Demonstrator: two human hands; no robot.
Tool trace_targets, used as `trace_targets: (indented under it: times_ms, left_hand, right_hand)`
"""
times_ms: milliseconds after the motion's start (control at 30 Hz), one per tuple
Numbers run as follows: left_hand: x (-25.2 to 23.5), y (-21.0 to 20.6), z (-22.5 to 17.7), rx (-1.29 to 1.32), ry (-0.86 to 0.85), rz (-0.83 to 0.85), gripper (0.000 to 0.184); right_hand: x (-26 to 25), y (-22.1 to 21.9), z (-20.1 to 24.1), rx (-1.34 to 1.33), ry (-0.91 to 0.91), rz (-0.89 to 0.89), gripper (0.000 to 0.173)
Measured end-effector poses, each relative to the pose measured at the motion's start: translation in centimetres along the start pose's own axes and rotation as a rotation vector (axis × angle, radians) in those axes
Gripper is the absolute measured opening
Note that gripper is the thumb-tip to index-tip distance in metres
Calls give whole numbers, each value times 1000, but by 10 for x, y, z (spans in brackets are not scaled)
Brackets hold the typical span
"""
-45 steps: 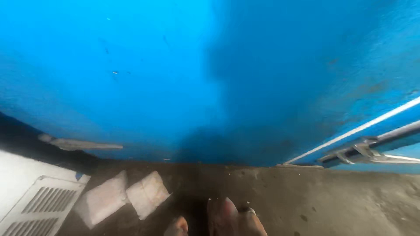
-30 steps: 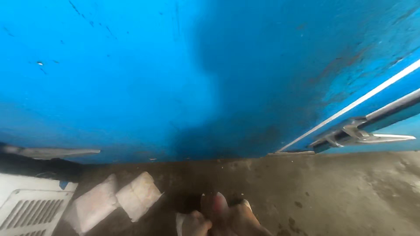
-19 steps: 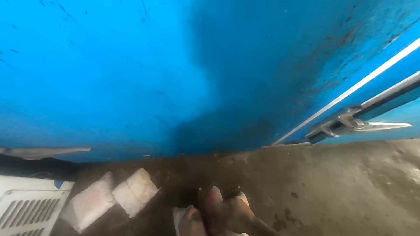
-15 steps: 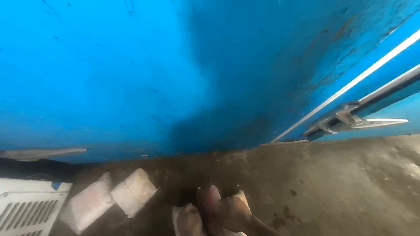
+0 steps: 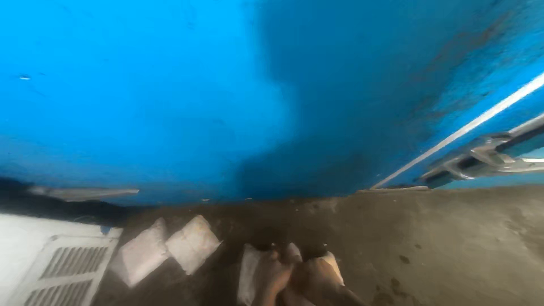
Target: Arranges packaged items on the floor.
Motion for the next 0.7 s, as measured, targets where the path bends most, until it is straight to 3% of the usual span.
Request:
trace_targets:
  times_ms: [167,300,367,467,533,600,700]
  left_hand:
    - [-1,9,-20,-32,26,121,89]
    - [2,12,-26,-81,81,115,61]
    - [6,17,-25,-76,81,143,50]
    - [7,24,-17,-67,41,154,46]
    - [0,23,-5,-31,15,137,45]
    - [-2,24,8,-2,8,103,43]
    - [4,28,26,21,11,51,42]
  right_hand:
    - [-9,-7,-8,-68,63,-51,43]
    - [-8,-6,-8,-10,5,-33,47]
    - [-8,-3,-14,-146,-41,-75,52]
    - [-15,-4,-32,-449,-49,-149,49]
    - [-20,-4,-44,-543,-174,-150,49]
    - [-22,-3,-47,-441,-289,-105,51]
    - [-19,-13,-33,-318,-303,-96,48]
Point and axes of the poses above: each hand's wrist, its own x-axis away from the middle knuckle, its own y-axis out of the back of the hand, z = x × y, the point moved 2 cm from there along -x, towards the middle knuckle, and after that the axes turned 10 degrees about -x, right-handed, at the moved point
